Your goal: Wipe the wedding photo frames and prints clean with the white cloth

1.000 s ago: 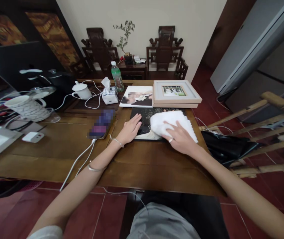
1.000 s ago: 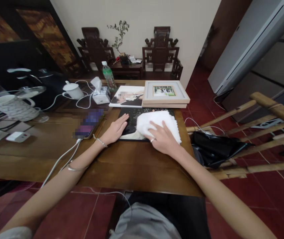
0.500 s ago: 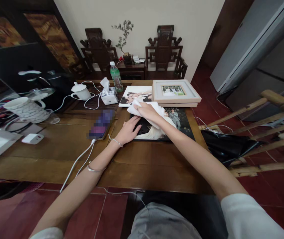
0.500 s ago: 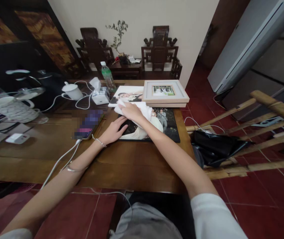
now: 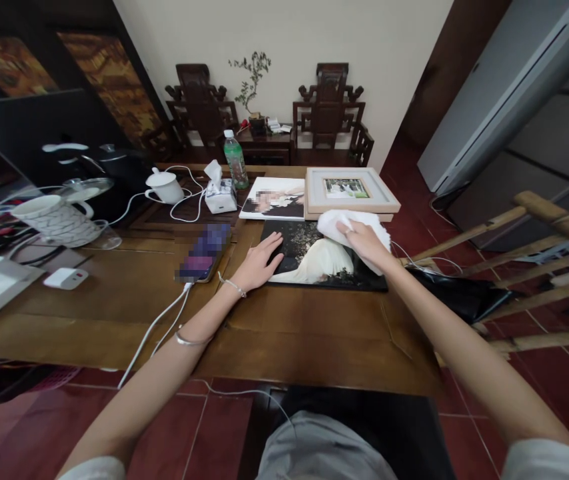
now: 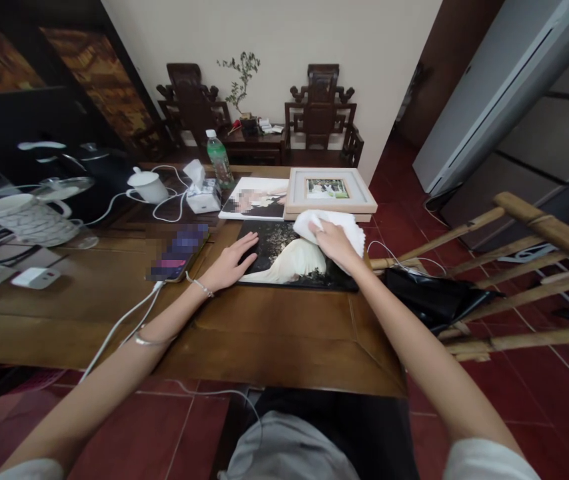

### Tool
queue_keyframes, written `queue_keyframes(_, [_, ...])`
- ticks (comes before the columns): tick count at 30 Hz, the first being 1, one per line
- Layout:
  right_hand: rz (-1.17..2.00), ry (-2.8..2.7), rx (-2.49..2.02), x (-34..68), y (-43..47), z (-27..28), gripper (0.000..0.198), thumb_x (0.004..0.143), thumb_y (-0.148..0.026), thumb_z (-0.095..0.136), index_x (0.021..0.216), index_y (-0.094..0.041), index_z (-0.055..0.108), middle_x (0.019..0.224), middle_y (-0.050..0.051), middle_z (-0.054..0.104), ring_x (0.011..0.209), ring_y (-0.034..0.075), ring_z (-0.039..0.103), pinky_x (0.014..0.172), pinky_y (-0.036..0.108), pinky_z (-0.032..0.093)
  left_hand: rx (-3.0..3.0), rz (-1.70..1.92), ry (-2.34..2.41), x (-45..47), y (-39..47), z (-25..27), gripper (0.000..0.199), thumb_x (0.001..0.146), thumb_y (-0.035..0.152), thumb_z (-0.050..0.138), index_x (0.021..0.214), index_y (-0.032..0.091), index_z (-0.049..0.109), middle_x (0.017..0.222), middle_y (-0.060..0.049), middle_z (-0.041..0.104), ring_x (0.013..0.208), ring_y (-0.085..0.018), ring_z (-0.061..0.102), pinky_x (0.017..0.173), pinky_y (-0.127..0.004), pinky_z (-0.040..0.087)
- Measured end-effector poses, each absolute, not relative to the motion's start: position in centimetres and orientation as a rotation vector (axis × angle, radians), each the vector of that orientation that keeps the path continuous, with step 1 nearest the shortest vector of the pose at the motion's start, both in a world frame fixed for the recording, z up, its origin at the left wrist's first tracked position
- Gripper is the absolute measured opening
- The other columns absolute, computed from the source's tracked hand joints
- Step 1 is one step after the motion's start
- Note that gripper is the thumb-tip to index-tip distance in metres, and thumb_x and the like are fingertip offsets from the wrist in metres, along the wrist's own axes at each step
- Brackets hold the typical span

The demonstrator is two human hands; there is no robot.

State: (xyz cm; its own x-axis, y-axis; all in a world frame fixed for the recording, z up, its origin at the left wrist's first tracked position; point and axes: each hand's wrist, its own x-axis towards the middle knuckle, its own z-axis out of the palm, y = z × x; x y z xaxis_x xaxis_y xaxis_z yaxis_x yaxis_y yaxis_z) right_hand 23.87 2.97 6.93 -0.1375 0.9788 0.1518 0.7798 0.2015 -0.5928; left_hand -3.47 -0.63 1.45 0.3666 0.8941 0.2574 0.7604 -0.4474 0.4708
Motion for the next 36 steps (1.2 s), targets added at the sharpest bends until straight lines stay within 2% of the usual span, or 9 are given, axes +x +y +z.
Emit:
queue_keyframes(2, [0.407,-2.067,-1.6,25.4,2.1,6.3,0.042,0.094,-0.044,0.034,0.103,-0.017,0.065,0.114,0.014,0.068,0.11,0.033,0.058,0.1,0.047,0.036,2.354,0.702,1.474,-3.5,-0.6,1.4,0.047,0.096,0.035,0.037,0.138,0.017,0.044,0.151,-0.011,0.038,0.142,-0.024,0.029,0.109,-0.051,0.033])
queue_keyframes(4, [0.288,-2.212,-1.541,26.0,0.2,5.7,0.037,0.096,-0.037,0.033,0.099,-0.018,0.064,0.11,0.013,0.069,0.109,0.033,0.059,0.103,0.055,0.03,2.351,0.706,1.478,-3.5,-0.6,1.4,0.047,0.095,0.035,0.037,0.138,0.018,0.044,0.15,-0.011,0.038,0.142,-0.024,0.029,0.109,-0.052,0.033])
queue_keyframes(7, [0.154,-2.385,-1.415,26.3,-4.1,5.1,0.031,0.097,-0.029,0.034,0.094,-0.018,0.062,0.119,0.015,0.066,0.122,0.034,0.051,0.108,0.062,0.019,2.348,0.725,1.471,-3.5,-0.6,1.3,0.047,0.095,0.036,0.037,0.137,0.018,0.045,0.15,-0.011,0.039,0.141,-0.024,0.03,0.108,-0.053,0.033])
queue_keyframes(12, [0.167,-2.548,-1.222,26.6,-10.9,5.3,0.026,0.096,-0.025,0.039,0.087,-0.017,0.062,0.132,0.019,0.057,0.133,0.031,0.041,0.111,0.063,0.014,2.347,0.731,1.459,-3.5,-0.6,1.4,0.048,0.095,0.038,0.037,0.137,0.018,0.046,0.15,-0.012,0.038,0.141,-0.025,0.031,0.109,-0.054,0.032])
queue_keyframes(15, [0.213,-2.583,-1.217,26.6,-11.2,6.0,0.026,0.097,-0.027,0.038,0.093,-0.018,0.062,0.127,0.016,0.061,0.13,0.031,0.044,0.111,0.061,0.018,2.35,0.723,1.454,-3.6,-0.7,1.5,0.049,0.094,0.038,0.037,0.137,0.016,0.046,0.15,-0.013,0.038,0.141,-0.024,0.03,0.11,-0.053,0.032])
queue_keyframes(21, [0.193,-2.519,-1.398,25.5,-4.2,6.9,0.031,0.097,-0.033,0.035,0.091,-0.018,0.062,0.1,0.012,0.07,0.101,0.031,0.061,0.103,0.05,0.031,2.354,0.713,1.436,-3.9,-0.4,1.3,0.049,0.094,0.038,0.038,0.138,0.017,0.045,0.15,-0.012,0.038,0.141,-0.024,0.03,0.11,-0.053,0.03])
queue_keyframes(29, [0.332,-2.329,-1.504,24.6,3.0,8.0,0.035,0.095,-0.038,0.036,0.09,-0.017,0.063,0.103,0.015,0.069,0.096,0.031,0.06,0.083,0.037,0.041,2.363,0.742,1.409,-4.2,0.0,0.9,0.049,0.094,0.037,0.039,0.138,0.016,0.045,0.15,-0.012,0.038,0.141,-0.023,0.031,0.112,-0.051,0.028])
queue_keyframes(34, [0.318,-2.343,-1.495,24.8,1.8,7.8,0.035,0.096,-0.037,0.035,0.088,-0.018,0.062,0.097,0.013,0.07,0.093,0.03,0.061,0.084,0.038,0.042,2.332,0.773,1.388,-4.2,0.1,0.7,0.049,0.093,0.039,0.04,0.137,0.016,0.047,0.149,-0.012,0.039,0.141,-0.024,0.03,0.113,-0.05,0.027])
queue_keyframes(36, [0.269,-2.38,-1.476,25.1,-0.2,7.3,0.034,0.096,-0.037,0.034,0.087,-0.018,0.062,0.097,0.012,0.07,0.093,0.03,0.061,0.09,0.043,0.04,2.333,0.781,1.389,-4.2,0.0,0.7,0.049,0.094,0.04,0.04,0.137,0.017,0.047,0.149,-0.012,0.04,0.141,-0.023,0.031,0.113,-0.05,0.027])
